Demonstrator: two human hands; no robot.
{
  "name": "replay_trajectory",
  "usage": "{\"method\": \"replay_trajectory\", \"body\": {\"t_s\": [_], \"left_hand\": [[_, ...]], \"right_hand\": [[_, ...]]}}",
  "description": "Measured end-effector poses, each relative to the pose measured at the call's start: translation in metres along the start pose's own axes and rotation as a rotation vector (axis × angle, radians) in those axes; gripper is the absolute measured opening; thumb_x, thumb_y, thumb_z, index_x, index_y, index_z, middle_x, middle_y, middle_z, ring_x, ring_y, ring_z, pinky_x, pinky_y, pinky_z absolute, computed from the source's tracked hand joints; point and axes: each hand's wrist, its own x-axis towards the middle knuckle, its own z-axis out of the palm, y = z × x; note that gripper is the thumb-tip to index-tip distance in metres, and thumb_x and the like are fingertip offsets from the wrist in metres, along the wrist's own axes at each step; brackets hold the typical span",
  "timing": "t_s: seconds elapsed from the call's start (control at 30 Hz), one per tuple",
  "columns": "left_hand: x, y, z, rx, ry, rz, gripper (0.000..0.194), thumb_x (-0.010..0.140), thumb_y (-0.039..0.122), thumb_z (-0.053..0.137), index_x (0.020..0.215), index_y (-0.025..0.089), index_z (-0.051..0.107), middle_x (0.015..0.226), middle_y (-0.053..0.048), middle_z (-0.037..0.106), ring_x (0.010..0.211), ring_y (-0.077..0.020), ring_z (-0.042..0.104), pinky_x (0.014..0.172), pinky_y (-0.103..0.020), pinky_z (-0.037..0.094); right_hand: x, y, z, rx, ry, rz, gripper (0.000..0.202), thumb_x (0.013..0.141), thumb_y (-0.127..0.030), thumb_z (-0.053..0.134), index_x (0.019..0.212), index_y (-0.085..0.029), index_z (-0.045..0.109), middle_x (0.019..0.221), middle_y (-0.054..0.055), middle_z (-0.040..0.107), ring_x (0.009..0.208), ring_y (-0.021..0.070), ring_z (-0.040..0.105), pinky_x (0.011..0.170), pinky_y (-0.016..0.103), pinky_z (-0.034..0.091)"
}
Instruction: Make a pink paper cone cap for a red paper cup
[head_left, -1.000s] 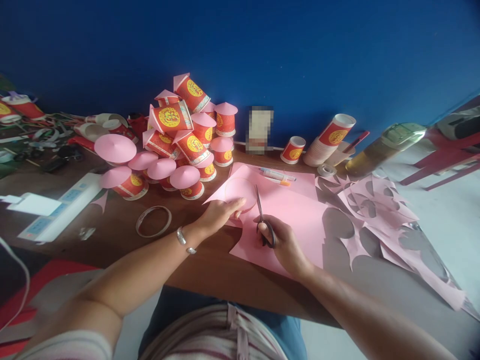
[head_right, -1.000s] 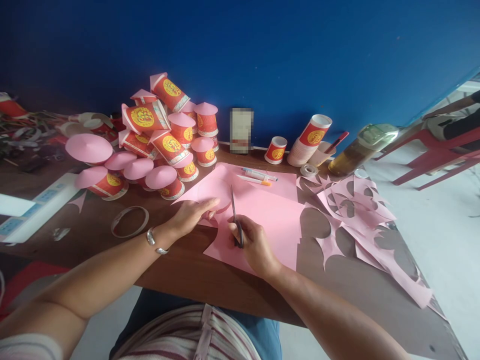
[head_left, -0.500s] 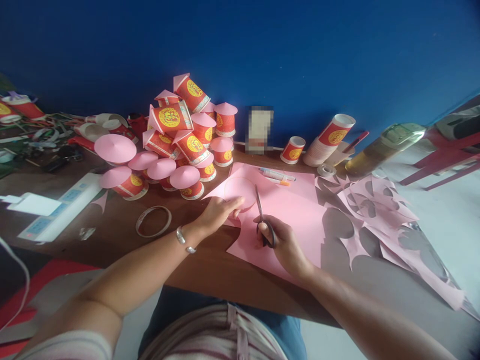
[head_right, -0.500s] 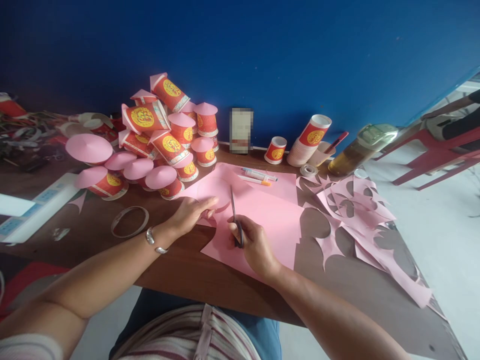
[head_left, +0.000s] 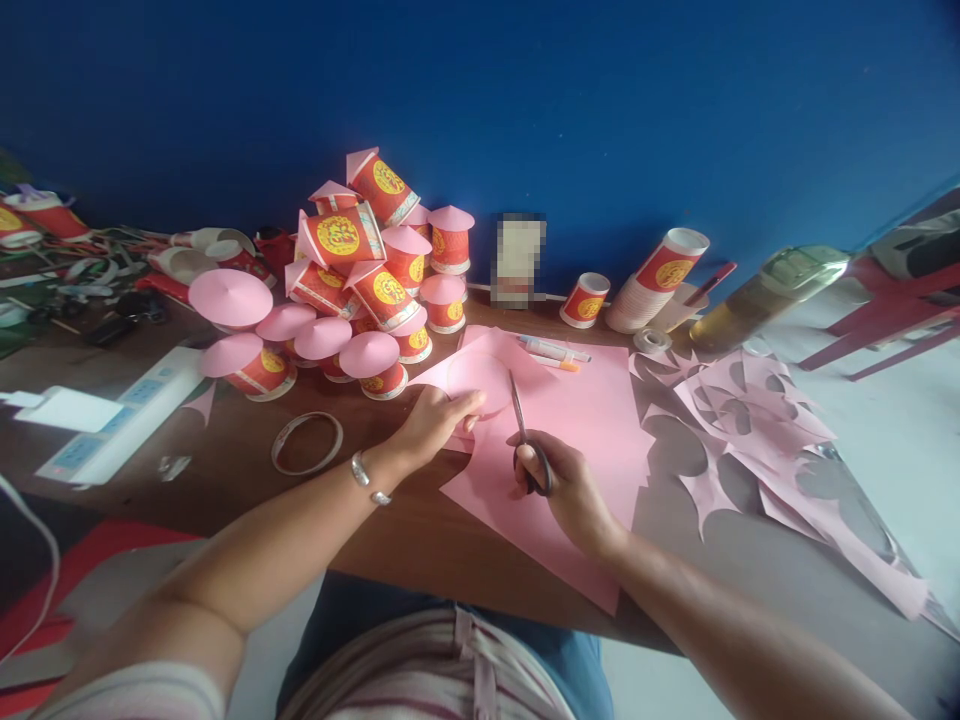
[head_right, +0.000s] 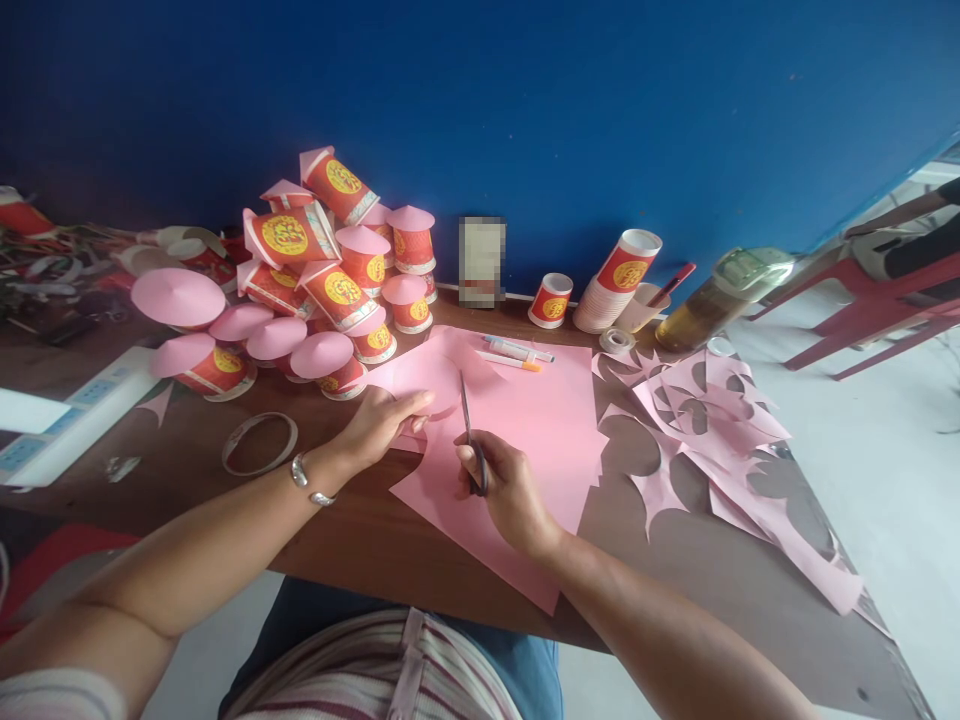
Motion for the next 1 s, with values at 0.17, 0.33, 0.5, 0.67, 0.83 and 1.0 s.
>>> {"method": "replay_trajectory", "body": {"t_s": [0.17,0.33,0.5,0.67,0.83,1.0], "left_hand": [[0.002,0.007,0.001,-0.013,-0.002,0.07,0.049,0.086,0.043,0.063,0.048,0.019,0.044,0.05,0.003,0.041,0.055,-0.0112,0.041,0.064,-0.03,0.038],[0.003,0.009,0.0,-0.007,-0.001,0.101,0.049,0.087,0.041,0.061,0.047,0.019,0.042,0.048,0.003,0.038,0.054,-0.0104,0.039,0.061,-0.029,0.034],[0.001,0.011,-0.001,-0.004,-0.036,0.067,0.051,0.088,0.039,0.062,0.047,0.02,0.037,0.049,0.004,0.035,0.052,-0.0085,0.033,0.057,-0.028,0.027],[-0.001,0.014,-0.001,0.027,-0.078,0.056,0.054,0.088,0.041,0.063,0.046,0.02,0.036,0.048,0.005,0.034,0.05,-0.0074,0.03,0.055,-0.028,0.024],[-0.001,0.013,0.0,0.01,-0.073,0.042,0.055,0.086,0.04,0.065,0.046,0.021,0.032,0.047,0.005,0.032,0.049,-0.0069,0.027,0.054,-0.028,0.025],[0.0,0.012,0.0,-0.01,-0.07,0.056,0.051,0.083,0.039,0.065,0.046,0.02,0.036,0.046,0.005,0.033,0.049,-0.0074,0.029,0.055,-0.028,0.027]], "right_hand": [[-0.001,-0.001,0.0,0.0,0.001,0.001,0.051,0.092,-0.07,0.061,0.095,-0.018,0.065,0.064,-0.004,0.056,0.054,0.0132,0.06,0.057,0.029,0.05],[0.0,-0.003,0.001,0.016,0.001,0.02,0.052,0.088,-0.071,0.065,0.095,-0.019,0.065,0.064,-0.004,0.056,0.055,0.0129,0.058,0.057,0.03,0.053],[0.002,-0.004,0.002,0.017,0.032,0.028,0.054,0.084,-0.072,0.067,0.094,-0.019,0.064,0.062,-0.003,0.057,0.054,0.0131,0.055,0.055,0.029,0.049],[0.003,-0.005,0.001,-0.007,0.042,0.024,0.051,0.086,-0.069,0.066,0.095,-0.019,0.065,0.062,-0.003,0.058,0.056,0.0134,0.055,0.056,0.029,0.046],[0.002,-0.005,0.001,-0.025,0.047,0.013,0.053,0.086,-0.072,0.065,0.094,-0.019,0.065,0.062,-0.002,0.058,0.056,0.014,0.056,0.056,0.03,0.048],[0.001,-0.005,0.001,-0.022,0.042,0.014,0.057,0.085,-0.076,0.064,0.095,-0.02,0.065,0.062,-0.003,0.058,0.056,0.014,0.056,0.056,0.03,0.05]]}}
